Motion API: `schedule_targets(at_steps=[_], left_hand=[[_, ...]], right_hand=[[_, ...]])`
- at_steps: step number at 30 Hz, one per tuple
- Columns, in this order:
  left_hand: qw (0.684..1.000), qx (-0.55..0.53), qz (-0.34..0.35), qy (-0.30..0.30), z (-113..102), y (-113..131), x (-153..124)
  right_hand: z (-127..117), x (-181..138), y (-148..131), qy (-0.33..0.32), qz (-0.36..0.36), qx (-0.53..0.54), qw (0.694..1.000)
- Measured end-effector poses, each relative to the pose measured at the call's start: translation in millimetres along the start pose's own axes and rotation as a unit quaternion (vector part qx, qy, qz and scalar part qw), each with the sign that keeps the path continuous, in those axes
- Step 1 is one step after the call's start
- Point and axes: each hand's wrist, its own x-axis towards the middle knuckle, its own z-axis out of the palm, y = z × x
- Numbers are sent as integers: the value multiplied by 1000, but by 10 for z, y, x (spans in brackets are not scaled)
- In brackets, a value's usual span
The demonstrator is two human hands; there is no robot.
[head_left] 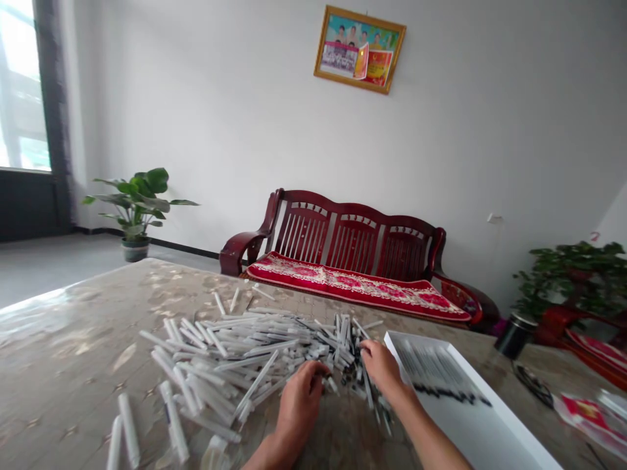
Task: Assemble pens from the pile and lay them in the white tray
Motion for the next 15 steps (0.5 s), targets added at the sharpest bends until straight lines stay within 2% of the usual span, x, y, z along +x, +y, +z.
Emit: schedule_targets(at_steps=[4, 8, 15], left_hand=[[999, 50, -16, 0, -25, 7, 26], [996, 86, -26, -24, -41, 31, 13], [998, 63, -20, -18, -27, 28, -12]], right_hand=[[83, -37, -233, -13, -39, 4, 999], [165, -127, -386, -24, -43, -24, 998], [186, -270, -317, -10, -37, -13, 999]])
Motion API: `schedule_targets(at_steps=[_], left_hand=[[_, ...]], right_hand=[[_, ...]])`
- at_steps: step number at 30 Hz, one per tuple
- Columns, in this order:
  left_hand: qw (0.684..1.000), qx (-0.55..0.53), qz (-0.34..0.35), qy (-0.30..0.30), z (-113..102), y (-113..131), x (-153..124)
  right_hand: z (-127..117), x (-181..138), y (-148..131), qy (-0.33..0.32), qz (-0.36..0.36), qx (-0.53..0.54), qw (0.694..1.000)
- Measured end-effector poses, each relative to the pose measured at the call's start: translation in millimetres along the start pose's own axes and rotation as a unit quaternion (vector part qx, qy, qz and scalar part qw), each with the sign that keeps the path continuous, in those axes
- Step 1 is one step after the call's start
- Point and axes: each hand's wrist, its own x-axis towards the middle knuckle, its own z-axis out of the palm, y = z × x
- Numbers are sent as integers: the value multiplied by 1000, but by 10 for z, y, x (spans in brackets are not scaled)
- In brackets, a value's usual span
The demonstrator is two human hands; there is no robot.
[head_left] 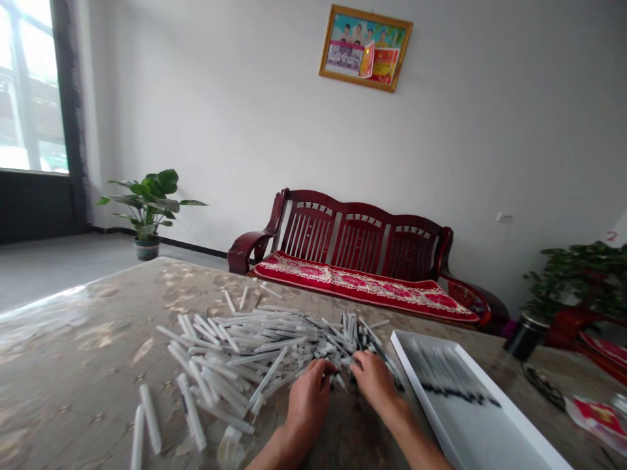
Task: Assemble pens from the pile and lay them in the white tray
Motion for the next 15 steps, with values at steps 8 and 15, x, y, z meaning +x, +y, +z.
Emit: schedule_targets(at_steps=[8, 15], left_hand=[[992, -118, -45, -1, 58, -9, 48], [984, -165, -63, -18, 65, 37, 12]], right_hand=[[276, -283, 130, 119, -39, 221, 967], [320, -469, -88, 141, -123, 304, 934]])
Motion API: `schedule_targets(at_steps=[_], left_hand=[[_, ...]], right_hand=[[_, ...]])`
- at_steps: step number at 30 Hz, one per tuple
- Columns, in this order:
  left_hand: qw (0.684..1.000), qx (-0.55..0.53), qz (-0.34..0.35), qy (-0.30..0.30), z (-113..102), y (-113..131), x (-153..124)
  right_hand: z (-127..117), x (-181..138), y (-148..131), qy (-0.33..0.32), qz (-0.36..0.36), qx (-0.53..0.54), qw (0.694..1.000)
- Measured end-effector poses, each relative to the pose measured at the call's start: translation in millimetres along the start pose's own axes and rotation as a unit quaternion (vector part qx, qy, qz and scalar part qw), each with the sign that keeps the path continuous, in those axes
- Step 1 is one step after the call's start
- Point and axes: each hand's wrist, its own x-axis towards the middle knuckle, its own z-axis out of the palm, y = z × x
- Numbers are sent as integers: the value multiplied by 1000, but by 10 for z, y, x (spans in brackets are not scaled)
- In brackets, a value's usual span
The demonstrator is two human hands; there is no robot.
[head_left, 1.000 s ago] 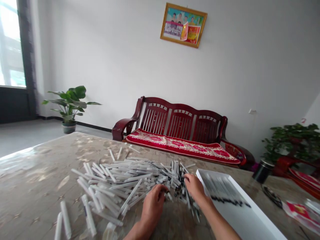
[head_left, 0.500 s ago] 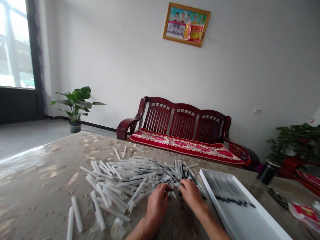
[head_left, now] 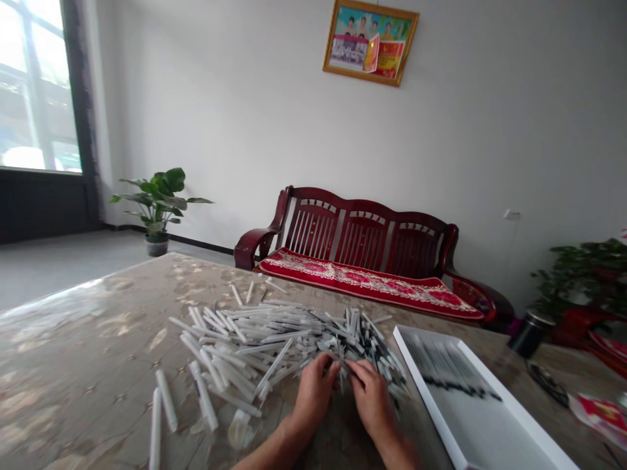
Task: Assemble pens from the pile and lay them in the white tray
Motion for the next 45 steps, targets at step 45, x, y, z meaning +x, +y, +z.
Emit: schedule_targets(at_steps=[45], left_hand=[[966, -208, -110, 105, -15, -17, 47]], right_hand=[[-229, 12, -231, -56, 65, -316, 945]])
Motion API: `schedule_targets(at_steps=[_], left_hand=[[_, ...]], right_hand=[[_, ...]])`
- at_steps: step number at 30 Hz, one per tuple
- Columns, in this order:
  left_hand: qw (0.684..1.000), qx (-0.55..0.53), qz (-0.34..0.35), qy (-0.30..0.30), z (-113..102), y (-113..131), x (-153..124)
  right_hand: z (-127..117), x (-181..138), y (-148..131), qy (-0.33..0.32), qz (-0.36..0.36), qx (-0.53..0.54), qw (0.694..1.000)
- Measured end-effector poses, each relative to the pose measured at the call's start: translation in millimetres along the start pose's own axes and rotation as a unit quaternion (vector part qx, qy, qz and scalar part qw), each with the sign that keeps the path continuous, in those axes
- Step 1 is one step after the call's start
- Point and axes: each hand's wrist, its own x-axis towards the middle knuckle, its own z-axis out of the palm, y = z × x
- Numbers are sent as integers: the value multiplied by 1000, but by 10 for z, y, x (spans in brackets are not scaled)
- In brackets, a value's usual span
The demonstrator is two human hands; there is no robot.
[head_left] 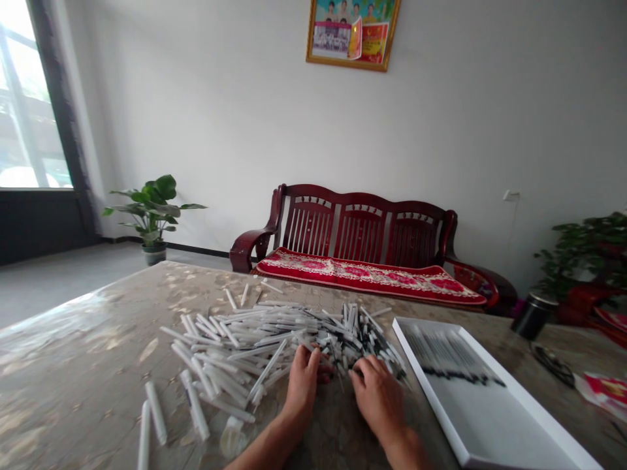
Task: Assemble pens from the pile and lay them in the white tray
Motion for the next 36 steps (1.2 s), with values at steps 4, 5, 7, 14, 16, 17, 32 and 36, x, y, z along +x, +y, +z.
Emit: schedule_targets(at_steps=[4, 5, 7, 14, 16, 17, 32, 36], left_hand=[[1000, -19, -17, 7, 5, -8, 12], [999, -25, -23, 11, 5, -5, 12], [999, -37, -32, 15, 3, 7, 10], [990, -137, -15, 17, 4, 83, 10], [986, -160, -14, 32, -5, 101, 29], [984, -171, -14, 37, -13, 111, 41], [971, -231, -26, 58, -65, 204, 67], [969, -238, -32, 61, -65, 216, 67]], right_hand=[[17, -21, -216, -46, -15, -9, 999], [27, -21, -238, -54, -15, -14, 998], [52, -17, -233, -64, -8, -20, 998], [176, -29, 39, -9, 22, 141, 990], [196, -37, 94, 16, 4, 228, 974], [199, -40, 112, 23, -1, 256, 966], [190, -27, 195, 13, -3, 304, 953], [190, -26, 199, 22, -1, 306, 952]])
